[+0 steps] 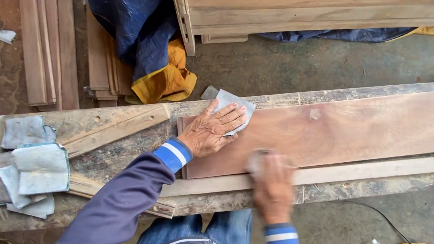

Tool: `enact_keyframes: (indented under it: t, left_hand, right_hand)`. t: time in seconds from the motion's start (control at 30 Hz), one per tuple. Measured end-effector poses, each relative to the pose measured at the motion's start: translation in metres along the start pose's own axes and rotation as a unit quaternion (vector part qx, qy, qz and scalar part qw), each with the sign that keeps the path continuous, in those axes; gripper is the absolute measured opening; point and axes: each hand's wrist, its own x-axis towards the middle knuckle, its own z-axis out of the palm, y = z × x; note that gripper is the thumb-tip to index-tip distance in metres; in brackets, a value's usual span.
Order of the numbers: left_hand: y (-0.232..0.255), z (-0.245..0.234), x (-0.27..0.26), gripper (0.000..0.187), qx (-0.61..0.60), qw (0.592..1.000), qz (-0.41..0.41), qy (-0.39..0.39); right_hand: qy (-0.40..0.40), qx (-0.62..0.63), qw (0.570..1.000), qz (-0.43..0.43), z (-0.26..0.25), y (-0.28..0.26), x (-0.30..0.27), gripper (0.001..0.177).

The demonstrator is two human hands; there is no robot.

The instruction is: The person is sanding a long wood plank using both manual sandpaper and a power sander.

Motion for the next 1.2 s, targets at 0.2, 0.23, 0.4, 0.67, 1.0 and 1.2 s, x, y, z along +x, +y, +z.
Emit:
enact_keyframes:
  t: [0.2, 0.23, 0.4, 0.67, 1.0, 1.2]
  left_hand:
    - [0.001, -0.002, 0.001, 0.057, 0.003, 1.0, 0.001, -0.001]
    - [0.001, -0.001, 0.001, 0.057, 0.002, 1.0, 0.007, 0.001]
    - [0.014, -0.027, -0.02, 0.076, 0.076, 0.996, 0.013, -0.053]
    - [0.055, 0.015, -0.109, 0.076, 0.054, 0.998, -0.037, 0.004]
    - [0.151, 0.075, 0.023, 0.079, -0.034, 0.996, -0.081, 0.007]
    - [0.15, 0.098, 0.01, 0.073, 0.055, 0.895, -0.374, 0.236]
  right_hand:
    - [0.013, -0.098, 0.969, 0.227, -0.007, 0.059, 0.002, 0.053]
    - [0.017, -0.102, 0.968, 0.229, -0.001, 0.028, 0.001, 0.053]
    - [-0.045, 0.035, 0.998, 0.007, -0.013, -0.068, -0.002, 0.06]
    - [-0.036, -0.115, 0.978, 0.172, -0.045, 0.078, -0.015, 0.054]
    - [-0.05, 0.031, 0.998, -0.039, -0.047, 0.104, 0.068, 0.052]
    - [0.002, 0.001, 0.997, -0.077, -0.09, 0.296, 0.095, 0.044]
